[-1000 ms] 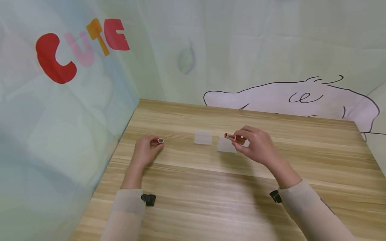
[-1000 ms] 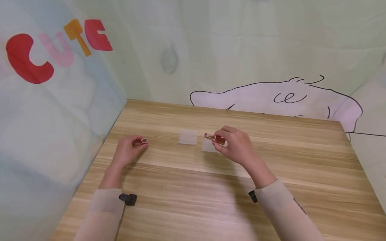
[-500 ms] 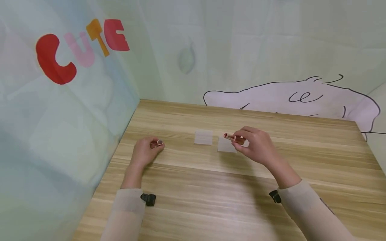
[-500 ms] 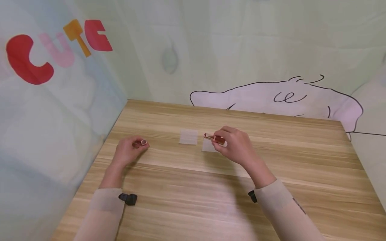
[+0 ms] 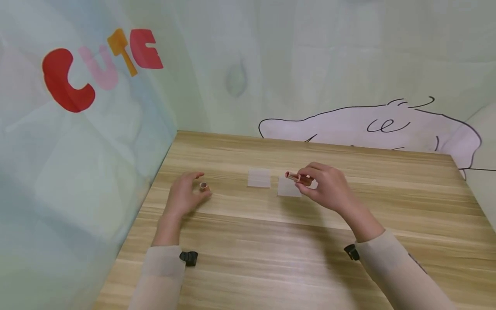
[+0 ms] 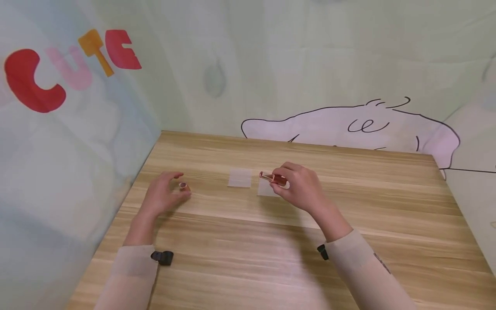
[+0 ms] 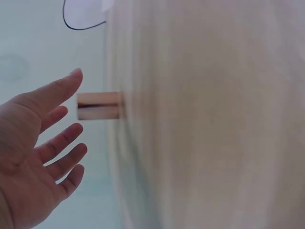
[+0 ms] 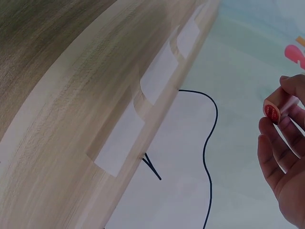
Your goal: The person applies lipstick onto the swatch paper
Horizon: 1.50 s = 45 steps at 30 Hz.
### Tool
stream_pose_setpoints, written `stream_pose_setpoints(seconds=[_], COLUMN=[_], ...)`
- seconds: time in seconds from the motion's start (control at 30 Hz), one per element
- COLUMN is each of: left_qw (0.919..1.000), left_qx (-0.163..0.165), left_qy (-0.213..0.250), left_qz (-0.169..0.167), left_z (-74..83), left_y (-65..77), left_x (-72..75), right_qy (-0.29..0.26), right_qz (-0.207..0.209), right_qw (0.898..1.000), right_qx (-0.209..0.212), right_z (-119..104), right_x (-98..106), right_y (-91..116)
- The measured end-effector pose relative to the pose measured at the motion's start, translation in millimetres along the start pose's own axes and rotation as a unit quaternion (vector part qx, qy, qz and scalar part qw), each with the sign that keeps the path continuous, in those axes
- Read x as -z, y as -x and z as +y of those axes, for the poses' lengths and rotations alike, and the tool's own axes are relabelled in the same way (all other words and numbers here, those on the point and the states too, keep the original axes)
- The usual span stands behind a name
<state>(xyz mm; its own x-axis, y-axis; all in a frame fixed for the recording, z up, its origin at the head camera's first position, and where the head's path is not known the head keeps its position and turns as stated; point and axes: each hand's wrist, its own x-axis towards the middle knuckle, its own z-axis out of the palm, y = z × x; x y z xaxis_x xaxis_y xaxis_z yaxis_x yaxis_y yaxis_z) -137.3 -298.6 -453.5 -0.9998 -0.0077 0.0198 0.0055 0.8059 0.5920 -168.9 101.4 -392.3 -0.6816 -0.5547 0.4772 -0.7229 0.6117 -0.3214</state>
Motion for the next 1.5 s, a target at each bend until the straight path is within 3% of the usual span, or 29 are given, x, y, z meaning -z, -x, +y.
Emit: stream_pose_setpoints(seconds=[0.17, 0.7, 1.13, 1.5], left_qw=[0.9992, 0.9945, 0.9879, 0.9828], left_qx=[-0.037, -0.102, -0.155, -0.181], left_qy=[-0.005, 0.007, -0.002, -0.025], left_qz=[0.016, 0.02, -0.007, -0.028], left_z=[10.5, 52.1, 87.7, 117.4], left_y=[-3.7, -8.7, -15.3, -20.2], left_x=[3.2, 11.2, -5.9, -10.0], right_qy=[0.0, 0.001, 0.007, 0.003], right_qz=[0.004, 0.015, 0.012, 0.019], right_qw=[1.0, 1.0, 1.0, 1.0], right_qx=[-0.001, 0.0, -0.006, -0.001], right_z=[-0.1, 1.2, 0.2, 0.3], right_x=[1.1, 1.7, 3.4, 4.2], right_y=[0.3, 0.0, 0.3, 1.0])
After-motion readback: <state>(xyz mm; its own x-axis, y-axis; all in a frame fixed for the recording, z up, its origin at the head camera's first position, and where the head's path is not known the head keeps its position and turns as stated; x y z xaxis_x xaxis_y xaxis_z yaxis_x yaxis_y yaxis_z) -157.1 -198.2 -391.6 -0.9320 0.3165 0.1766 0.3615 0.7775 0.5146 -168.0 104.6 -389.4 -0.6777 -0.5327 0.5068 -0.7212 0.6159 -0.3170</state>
